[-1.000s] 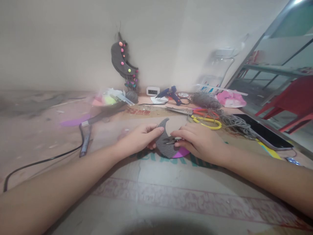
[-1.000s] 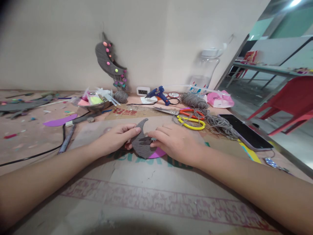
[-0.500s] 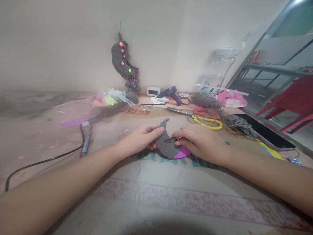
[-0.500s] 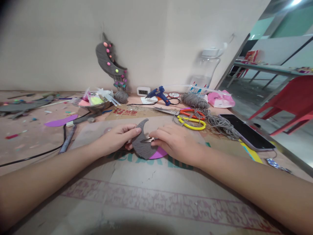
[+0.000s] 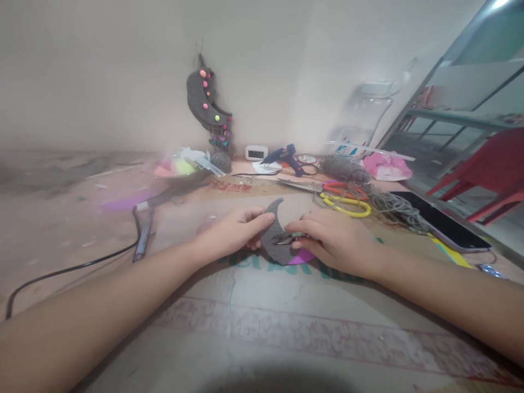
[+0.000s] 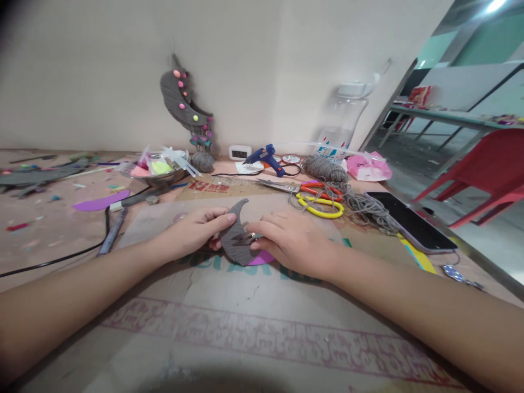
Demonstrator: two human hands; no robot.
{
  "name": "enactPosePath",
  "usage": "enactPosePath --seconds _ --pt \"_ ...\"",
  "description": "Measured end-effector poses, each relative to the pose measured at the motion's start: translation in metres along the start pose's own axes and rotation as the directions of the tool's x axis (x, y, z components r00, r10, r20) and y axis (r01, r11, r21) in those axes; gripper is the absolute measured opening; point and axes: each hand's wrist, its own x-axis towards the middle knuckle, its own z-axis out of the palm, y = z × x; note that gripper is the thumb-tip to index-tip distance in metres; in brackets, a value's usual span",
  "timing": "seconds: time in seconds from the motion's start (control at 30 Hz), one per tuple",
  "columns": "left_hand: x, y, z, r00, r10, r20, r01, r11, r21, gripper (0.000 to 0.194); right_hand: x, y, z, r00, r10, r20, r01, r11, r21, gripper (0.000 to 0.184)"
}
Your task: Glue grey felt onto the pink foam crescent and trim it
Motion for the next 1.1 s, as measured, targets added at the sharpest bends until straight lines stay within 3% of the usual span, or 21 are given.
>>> enactPosePath --seconds 0.33,0.87,1.0,1.1 --pt "-0.0003 0.0006 0.0006 1.0 -0.002 -0.001 0.002 1.0 0.029 0.038 0.0001 -0.0002 -0.0011 0.997 0.056 0.05 -0.058 0.997 0.044 0.025" --pt "-0.0001 -0.0013 0.0002 1.0 -0.004 -0.009 0.004 0.999 0.035 0.039 0.0012 0.0004 -0.0005 0.999 0.037 0.023 -0.038 0.999 0.026 0.023" --pt "-0.0003 -0.0015 -0.0001 1.0 -0.008 0.002 0.008 0.999 0.031 0.039 -0.0001 0.0005 -0.0004 0.995 0.101 -0.022 -0.098 0.989 0.113 0.021" --pt "-0.0005 -0.0016 -0.0003 1.0 -0.012 0.014 0.012 1.0 0.018 0.039 -0.0015 0.0029 0.002 0.964 0.239 -0.114 -0.205 0.947 0.246 0.021"
